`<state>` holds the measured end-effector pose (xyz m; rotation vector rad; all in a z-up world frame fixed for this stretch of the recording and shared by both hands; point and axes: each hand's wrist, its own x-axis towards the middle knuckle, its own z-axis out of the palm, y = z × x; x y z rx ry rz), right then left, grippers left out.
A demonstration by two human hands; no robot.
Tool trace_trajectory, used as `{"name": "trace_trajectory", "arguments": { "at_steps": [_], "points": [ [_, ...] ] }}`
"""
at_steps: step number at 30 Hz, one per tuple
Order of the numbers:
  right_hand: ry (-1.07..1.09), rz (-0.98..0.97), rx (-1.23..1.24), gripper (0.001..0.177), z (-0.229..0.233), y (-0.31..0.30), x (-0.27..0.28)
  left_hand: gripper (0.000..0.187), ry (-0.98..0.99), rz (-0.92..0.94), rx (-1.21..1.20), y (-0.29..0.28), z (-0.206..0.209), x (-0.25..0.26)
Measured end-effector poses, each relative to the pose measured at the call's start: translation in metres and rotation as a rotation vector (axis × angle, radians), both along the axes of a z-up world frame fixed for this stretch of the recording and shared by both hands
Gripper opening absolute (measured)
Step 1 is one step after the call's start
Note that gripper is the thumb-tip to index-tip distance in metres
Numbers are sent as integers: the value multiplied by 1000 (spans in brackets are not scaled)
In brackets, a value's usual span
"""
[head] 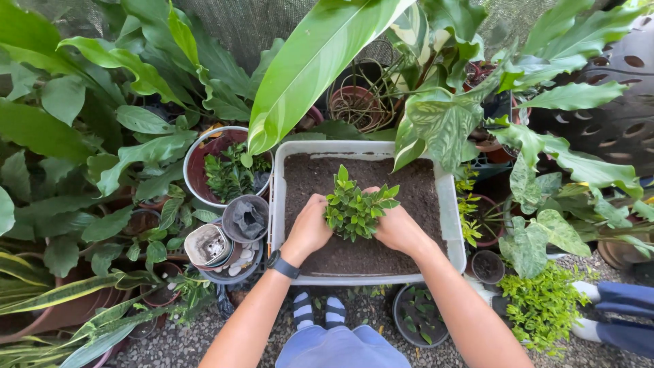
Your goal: Planting a small green plant into a container with soil.
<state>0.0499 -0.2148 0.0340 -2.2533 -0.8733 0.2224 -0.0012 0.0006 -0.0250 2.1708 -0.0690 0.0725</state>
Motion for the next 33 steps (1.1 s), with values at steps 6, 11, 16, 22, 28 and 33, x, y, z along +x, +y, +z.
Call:
{"name": "trace_trajectory", "arguments": {
  "at_steps": [6,11,16,22,28,33],
  "points": [
    [250,-333,45,34,24,-6,-9,31,1,123,-110,7,49,-24],
    [167,-332,-1,29,4,-10,-9,30,59,162,-93,7,39,-24],
    [80,-357,55,30,15,-19,-10,30,-17,155,-46,3,37,-26],
    [119,-487,27,26,36,-54,2,27,-69,215,-117,-1,40,-36],
    [-320,-303,-166,24,27,-59,1,29,62,219,-137,-1,35,-35],
    [378,-206,-22,47,26,-13,-14,73,193,71,-236,2,49,-30]
  ]
}}
